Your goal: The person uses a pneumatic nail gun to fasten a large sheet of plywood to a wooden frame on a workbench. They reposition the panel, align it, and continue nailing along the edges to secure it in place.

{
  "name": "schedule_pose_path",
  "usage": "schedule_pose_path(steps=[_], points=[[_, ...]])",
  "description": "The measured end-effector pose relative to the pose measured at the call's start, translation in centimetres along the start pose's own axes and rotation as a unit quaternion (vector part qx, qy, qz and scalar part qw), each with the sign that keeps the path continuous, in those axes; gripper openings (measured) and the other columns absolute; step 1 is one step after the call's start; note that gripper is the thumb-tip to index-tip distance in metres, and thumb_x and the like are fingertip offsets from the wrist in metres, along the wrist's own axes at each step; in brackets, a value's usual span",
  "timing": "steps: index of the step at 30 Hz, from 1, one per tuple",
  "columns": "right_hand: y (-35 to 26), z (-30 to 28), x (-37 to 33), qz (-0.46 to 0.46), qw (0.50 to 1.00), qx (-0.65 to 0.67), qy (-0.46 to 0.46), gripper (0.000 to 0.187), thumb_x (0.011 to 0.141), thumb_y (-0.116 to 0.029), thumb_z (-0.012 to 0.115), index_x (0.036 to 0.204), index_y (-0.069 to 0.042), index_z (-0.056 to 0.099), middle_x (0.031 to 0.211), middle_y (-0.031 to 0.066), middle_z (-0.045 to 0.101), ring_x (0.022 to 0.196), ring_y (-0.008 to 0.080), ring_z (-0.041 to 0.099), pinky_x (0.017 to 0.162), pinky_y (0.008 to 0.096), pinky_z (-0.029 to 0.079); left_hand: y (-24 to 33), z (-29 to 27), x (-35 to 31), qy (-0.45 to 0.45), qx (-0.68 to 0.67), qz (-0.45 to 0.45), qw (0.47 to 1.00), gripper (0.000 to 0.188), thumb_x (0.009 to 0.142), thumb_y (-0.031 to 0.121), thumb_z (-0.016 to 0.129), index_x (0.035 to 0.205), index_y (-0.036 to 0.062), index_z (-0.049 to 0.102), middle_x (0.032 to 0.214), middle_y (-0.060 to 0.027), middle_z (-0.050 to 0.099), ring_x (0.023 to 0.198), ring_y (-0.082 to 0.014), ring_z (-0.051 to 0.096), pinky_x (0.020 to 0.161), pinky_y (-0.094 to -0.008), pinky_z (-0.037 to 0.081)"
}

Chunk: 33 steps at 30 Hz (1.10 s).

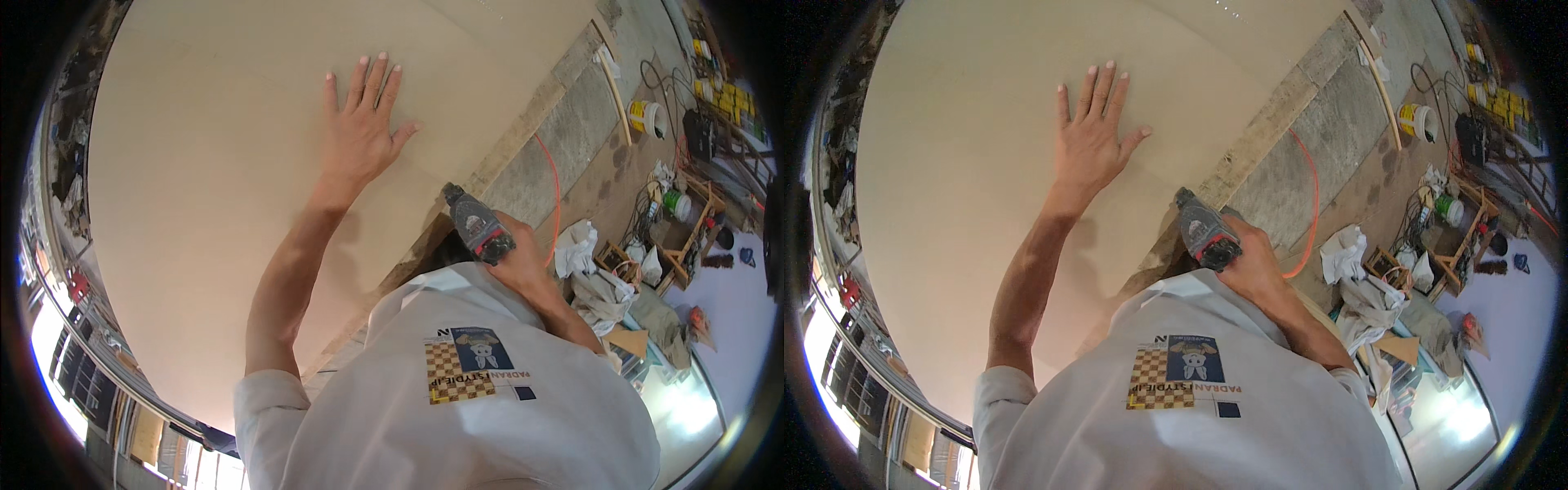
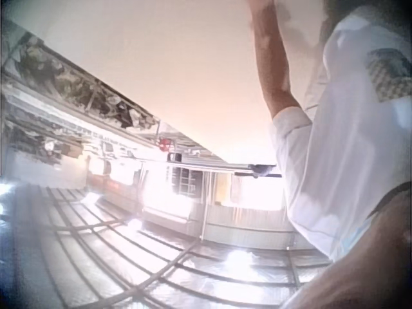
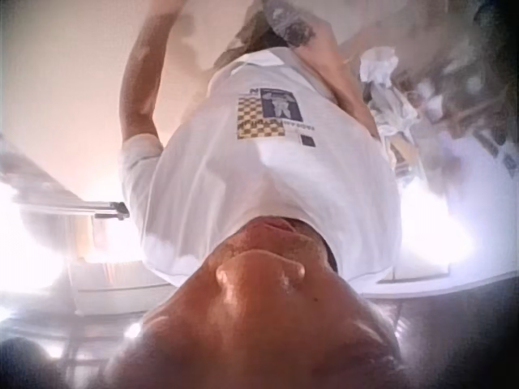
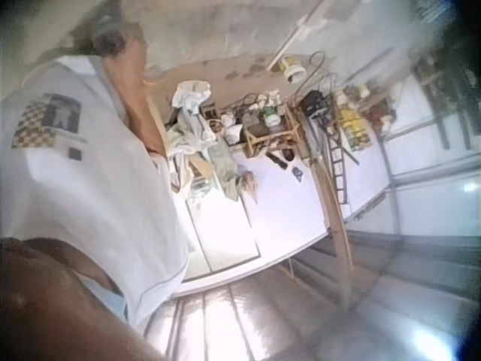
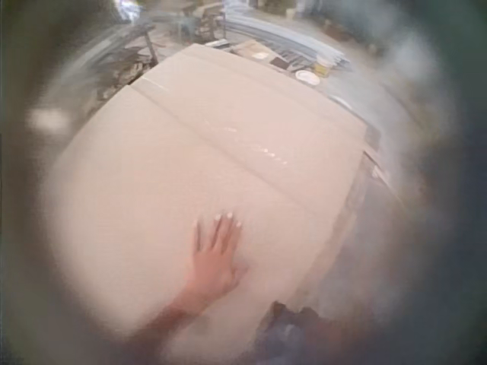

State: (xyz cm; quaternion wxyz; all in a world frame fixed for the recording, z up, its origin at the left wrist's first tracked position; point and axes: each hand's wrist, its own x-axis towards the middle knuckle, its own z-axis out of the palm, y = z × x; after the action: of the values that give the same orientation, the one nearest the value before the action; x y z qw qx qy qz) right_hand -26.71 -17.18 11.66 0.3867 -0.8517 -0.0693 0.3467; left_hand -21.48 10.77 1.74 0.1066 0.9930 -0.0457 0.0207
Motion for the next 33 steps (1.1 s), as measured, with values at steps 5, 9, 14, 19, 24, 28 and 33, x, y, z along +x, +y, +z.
schedule_pose_path(steps=[5,9,14,19,24,28,33], points=[[1.7,-0.6,-0.8,0.007,1.0,-0.027,-0.011,0.042,0.076,-0.007,0.073,0.115,0.006,0.064,0.099,0.0282,0.069,0.092,0.0421,0.071,0.079,0.042,0.054,0.1,0.6,-0.1,0.025,-0.023,-0.015,0.999,0.085,0.092,0.067,0.057,0.158,0.0168,0.036,0.167,-0.0043,0.029,0.154,-0.0272,0.025,0.122,-0.0627,0.016],[2.5,-0.5,-1.1,-0.012,1.0,-0.02,-0.02,0.047,0.075,-0.01,0.075,0.118,0.006,0.064,0.103,0.0281,0.069,0.095,0.0419,0.071,0.082,0.0421,0.054,0.1,1.1,-0.2,0.044,-0.019,-0.01,0.999,0.085,0.089,0.07,0.059,0.154,0.0169,0.044,0.163,-0.0047,0.036,0.151,-0.0263,0.03,0.12,-0.0649,0.017],[2.1,-1.1,-0.6,0.006,0.999,-0.016,-0.043,0.055,0.074,-0.014,0.079,0.122,0.008,0.063,0.107,0.0279,0.069,0.099,0.0432,0.07,0.086,0.0426,0.055,0.1,1.3,-0.4,0.057,-0.017,-0.004,0.998,0.084,0.09,0.069,0.059,0.155,0.0176,0.043,0.163,-0.0037,0.036,0.151,-0.0252,0.031,0.121,-0.0639,0.018],[1.1,-0.9,-0.4,0.008,0.999,-0.035,-0.022,0.04,0.075,-0.01,0.076,0.111,0.005,0.064,0.094,0.0235,0.068,0.085,0.0379,0.068,0.078,0.0396,0.054,0.1,1.1,-0.3,0.05,-0.019,-0.012,0.998,0.084,0.09,0.069,0.058,0.155,0.0182,0.043,0.163,-0.0028,0.036,0.151,-0.0248,0.031,0.122,-0.0633,0.018],[-0.5,-1.4,0.3,0.015,0.997,-0.061,-0.036,0.029,0.077,-0.009,0.073,0.101,0.003,0.064,0.084,0.0239,0.067,0.076,0.0424,0.064,0.071,0.0396,0.053,0.2,1.2,-0.1,0.046,-0.025,-0.018,0.998,0.082,0.091,0.069,0.056,0.155,0.0189,0.042,0.163,-0.0018,0.036,0.151,-0.0248,0.031,0.122,-0.0632,0.017],[-0.8,-1.7,1.0,0.013,0.996,-0.063,-0.055,0.029,0.077,-0.01,0.074,0.1,0.004,0.063,0.084,0.0261,0.066,0.078,0.0476,0.062,0.071,0.0411,0.053,0.1,0.9,-0.2,0.04,-0.024,-0.022,0.999,0.081,0.092,0.069,0.054,0.155,0.0194,0.042,0.163,-0.0013,0.036,0.151,-0.0247,0.032,0.122,-0.063,0.016],[-1.1,-2.2,1.4,0.013,0.992,-0.09,-0.085,0.03,0.077,-0.011,0.074,0.1,0.005,0.063,0.084,0.0277,0.066,0.083,0.0501,0.064,0.071,0.0425,0.053,-0.1,0.7,-0.2,0.023,-0.036,-0.025,0.999,0.082,0.091,0.069,0.055,0.156,0.0211,0.04,0.165,-0.0005,0.033,0.152,-0.0237,0.029,0.124,-0.0618,0.014]])
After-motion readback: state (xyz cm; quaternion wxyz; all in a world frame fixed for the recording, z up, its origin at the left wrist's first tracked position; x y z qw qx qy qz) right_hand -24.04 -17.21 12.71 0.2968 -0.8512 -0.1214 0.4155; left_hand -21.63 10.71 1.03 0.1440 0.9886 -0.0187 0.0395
